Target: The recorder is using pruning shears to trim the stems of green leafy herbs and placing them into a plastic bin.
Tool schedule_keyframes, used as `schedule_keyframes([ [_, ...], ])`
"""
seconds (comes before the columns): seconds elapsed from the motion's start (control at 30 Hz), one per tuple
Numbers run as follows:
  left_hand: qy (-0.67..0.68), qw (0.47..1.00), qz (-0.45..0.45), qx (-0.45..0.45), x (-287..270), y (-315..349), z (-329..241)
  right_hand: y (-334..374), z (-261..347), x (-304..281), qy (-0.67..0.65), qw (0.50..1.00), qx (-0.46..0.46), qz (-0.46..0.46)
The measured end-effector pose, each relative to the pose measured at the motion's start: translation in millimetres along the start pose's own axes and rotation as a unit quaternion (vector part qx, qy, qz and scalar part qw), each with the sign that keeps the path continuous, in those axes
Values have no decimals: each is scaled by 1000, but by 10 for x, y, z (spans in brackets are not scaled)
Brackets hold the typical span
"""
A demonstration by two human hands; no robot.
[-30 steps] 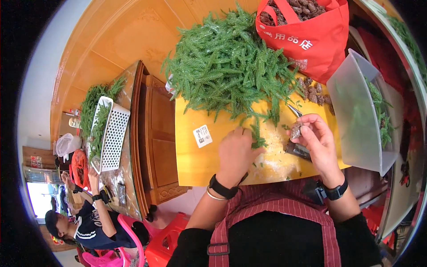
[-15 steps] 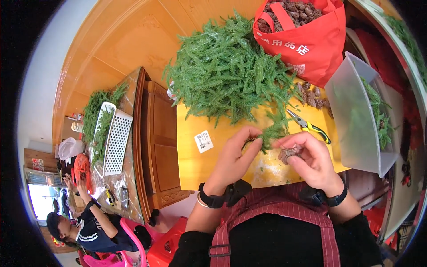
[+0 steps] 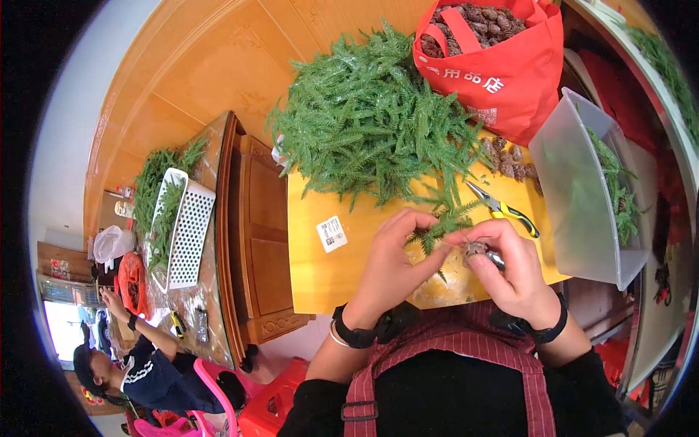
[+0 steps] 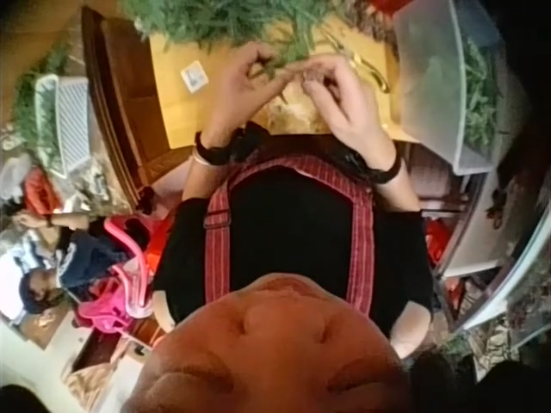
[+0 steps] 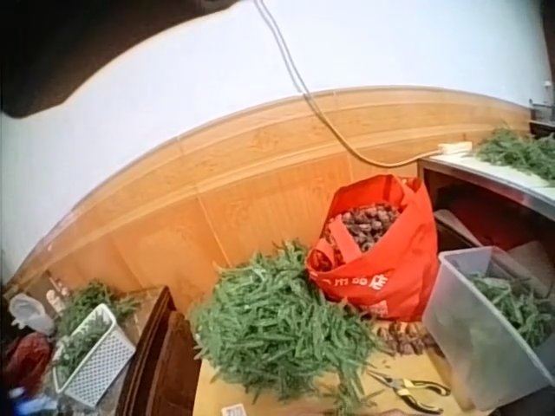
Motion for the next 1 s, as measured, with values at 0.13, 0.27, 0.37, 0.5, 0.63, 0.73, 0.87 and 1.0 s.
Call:
schedule_keyframes([
  [0.13,-51,998,0,23,60,1,-77,-18,11,-13,7,996,-39,-77],
  [0.27,-130,988,-17,77,53,-4,-111,-27,-10,-35,11,994,-45,-95],
  [0.37,-124,987,-41,92,39,-6,-193,-31,-48,-35,-20,995,-31,-98],
  [0.5,-133,983,-36,119,17,-8,-221,-34,-52,-75,-29,992,-26,-116],
  [0.63,-146,977,-50,148,-2,11,-262,-41,-74,-95,-4,996,-13,-92],
  [0.73,-138,977,-53,155,-3,1,-297,-50,-73,-87,4,996,-10,-93],
  [0.87,-123,980,-67,139,-60,-25,-314,-64,-16,-110,3,993,-35,-114],
  [1.0,-144,976,-81,143,-118,-32,-237,-35,-44,-68,-2,997,-8,-82],
])
Point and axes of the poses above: each hand's wrist, its own y-axis away from the middle knuckle, its own x-axis out of the palm, z = x × y, the point moved 7 cm from there along -y, towards the middle knuckle, and after that the axes turned 11 degrees about y, right-handed, at the moved point
